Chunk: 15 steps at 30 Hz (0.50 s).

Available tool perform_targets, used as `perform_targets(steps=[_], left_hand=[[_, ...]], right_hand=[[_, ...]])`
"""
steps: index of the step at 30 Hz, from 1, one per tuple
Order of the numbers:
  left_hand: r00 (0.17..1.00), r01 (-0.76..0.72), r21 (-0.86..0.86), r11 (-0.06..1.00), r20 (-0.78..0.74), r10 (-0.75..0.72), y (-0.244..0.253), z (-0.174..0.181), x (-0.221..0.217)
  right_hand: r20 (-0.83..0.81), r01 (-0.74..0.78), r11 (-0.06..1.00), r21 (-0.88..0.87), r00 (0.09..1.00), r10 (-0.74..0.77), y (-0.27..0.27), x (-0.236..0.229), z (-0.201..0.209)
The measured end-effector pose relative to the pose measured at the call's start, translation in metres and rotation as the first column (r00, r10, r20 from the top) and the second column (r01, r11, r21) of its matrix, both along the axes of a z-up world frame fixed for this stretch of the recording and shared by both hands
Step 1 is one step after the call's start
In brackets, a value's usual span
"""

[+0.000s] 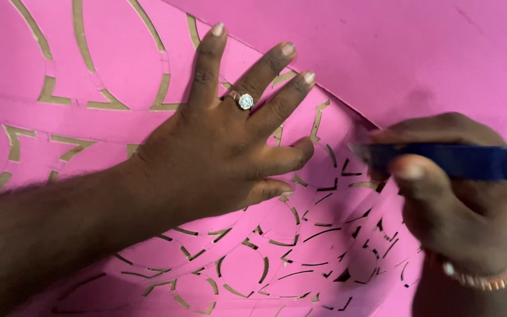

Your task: The person uses a cutting tool to follow pre-marked leaf and floral patterns on a pink foam sheet, removing the interior pieces of the design.

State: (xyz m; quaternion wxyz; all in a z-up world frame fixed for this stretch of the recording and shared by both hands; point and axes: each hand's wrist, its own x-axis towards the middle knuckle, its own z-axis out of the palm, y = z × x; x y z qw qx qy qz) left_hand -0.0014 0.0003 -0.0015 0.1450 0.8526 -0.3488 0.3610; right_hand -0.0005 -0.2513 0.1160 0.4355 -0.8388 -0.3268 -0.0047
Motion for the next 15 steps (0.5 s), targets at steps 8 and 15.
perform_targets(steps=[8, 15], left_hand=[[0.999, -0.023, 0.061, 0.998, -0.022, 0.025, -0.001, -0.001, -0.001], [0.999, -0.005, 0.076, 0.997, -0.034, 0.008, -0.001, -0.003, -0.001]], right_hand=[[0.300, -0.215, 0.770, -0.601, 0.832, 0.467, 0.012, 0.056, 0.004], [0.253, -0.202, 0.745, -0.636, 0.857, 0.448, 0.014, 0.057, 0.003]])
